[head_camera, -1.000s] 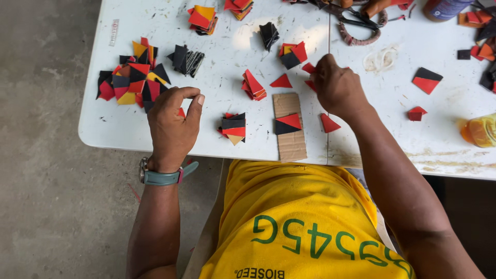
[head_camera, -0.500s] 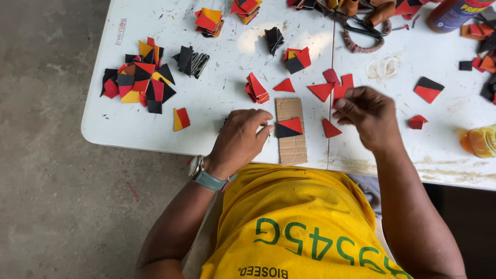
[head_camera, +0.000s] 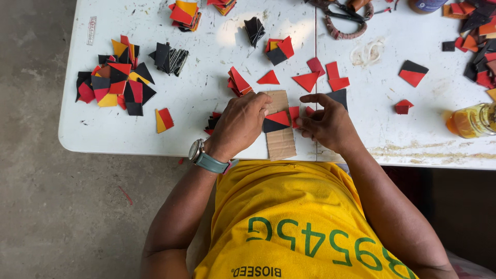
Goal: The person assembles small colored foam pieces by hand on a white table. They pick up red, black, and yellow triangular and rectangular pieces, align them, and press them together to form layered units. The person occasionally uses a small brush to apply adhesive from a jar to the pieces before joining them.
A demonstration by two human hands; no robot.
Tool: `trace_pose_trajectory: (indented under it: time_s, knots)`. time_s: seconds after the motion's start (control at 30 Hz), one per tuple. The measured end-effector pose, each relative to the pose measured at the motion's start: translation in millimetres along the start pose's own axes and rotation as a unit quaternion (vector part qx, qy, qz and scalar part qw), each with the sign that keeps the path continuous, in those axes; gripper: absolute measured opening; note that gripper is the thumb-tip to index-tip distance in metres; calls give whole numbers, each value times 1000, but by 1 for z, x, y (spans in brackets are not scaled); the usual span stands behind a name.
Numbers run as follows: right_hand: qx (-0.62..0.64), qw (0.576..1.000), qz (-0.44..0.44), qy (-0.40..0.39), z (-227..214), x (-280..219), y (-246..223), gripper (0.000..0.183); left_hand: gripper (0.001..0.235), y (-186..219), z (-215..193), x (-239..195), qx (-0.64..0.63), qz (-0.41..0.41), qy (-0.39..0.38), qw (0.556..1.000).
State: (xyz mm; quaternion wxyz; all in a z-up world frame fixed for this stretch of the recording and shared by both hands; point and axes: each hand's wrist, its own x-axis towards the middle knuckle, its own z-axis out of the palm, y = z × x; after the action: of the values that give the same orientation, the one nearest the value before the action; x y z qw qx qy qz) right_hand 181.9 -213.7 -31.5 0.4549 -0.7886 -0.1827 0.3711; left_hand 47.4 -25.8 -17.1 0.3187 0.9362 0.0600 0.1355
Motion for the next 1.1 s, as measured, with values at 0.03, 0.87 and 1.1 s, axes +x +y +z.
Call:
trace_pose_trajectory:
  time_s: [0.03, 0.87, 1.1]
  knots:
    - [-6, 1000, 8, 1, 1, 1, -1, 54, 18, -1, 1, 0, 6, 5, 2, 1000]
    - [337, 936, -96, -36, -7, -4, 44, 13, 23, -9, 46, 2, -378, -99, 7, 921]
    - [383, 910, -143, -69, -16, -21, 32, 16, 23, 18, 35, 3, -552, -112, 4, 826]
